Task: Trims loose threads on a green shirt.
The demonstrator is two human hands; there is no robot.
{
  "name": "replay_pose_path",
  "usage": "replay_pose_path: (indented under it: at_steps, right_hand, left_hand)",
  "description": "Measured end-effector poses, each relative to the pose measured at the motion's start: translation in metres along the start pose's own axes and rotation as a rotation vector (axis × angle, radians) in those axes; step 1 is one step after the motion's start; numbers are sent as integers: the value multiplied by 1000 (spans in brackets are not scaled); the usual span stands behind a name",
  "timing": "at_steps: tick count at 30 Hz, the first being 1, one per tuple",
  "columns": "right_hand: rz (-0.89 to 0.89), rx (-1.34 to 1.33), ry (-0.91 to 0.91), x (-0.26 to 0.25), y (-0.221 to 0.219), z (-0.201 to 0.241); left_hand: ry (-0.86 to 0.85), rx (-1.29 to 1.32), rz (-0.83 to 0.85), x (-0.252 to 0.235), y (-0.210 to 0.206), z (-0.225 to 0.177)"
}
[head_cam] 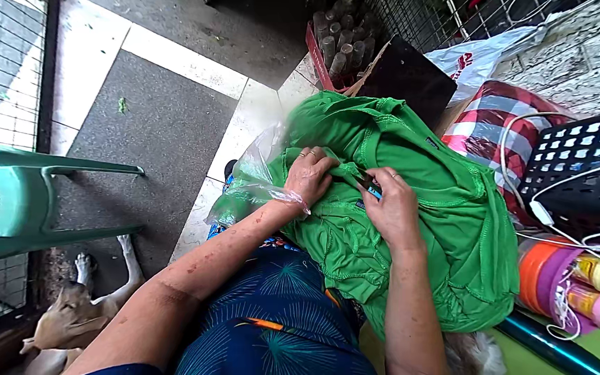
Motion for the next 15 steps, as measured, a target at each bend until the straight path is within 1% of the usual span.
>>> replay_pose_path:
  at_steps: [1, 3, 4, 6, 7, 9, 11, 15]
  right_hand:
    - [-23, -63, 45, -3, 1, 6]
    - [24, -164, 72, -10, -9, 11]
    - [85, -182, 30, -14, -20, 7]
    - [220, -167, -131, -19, -40, -7]
    - [238, -155, -168, -20, -43, -10]
    - [229, -142, -180, -19, -42, -12]
    - [226, -150, -214, -22, -44, -15]
    - [173, -165, -228, -18, -40, -15]
  left_hand:
    - [-6, -6, 6, 4, 1, 0]
    - [3, 20, 44, 13, 0, 2]
    - [21, 50, 64, 17, -1, 4]
    - [90, 135, 99, 22, 0, 10]
    - [119, 174, 89, 24, 2, 12]
    - [115, 215, 6, 26, 10, 12]
    - [98, 260, -31, 25, 13, 9]
    - [91, 253, 26, 19, 3, 2]
Point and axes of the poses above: each hand's wrist, its own x-axis away from the middle knuckle, its own y-axis out of the back of the hand, z = x × y, the point moved 8 cm from there along -x, towards the middle knuckle, and after that the axes turned 13 degrees about -y, right-handed, at the moved point
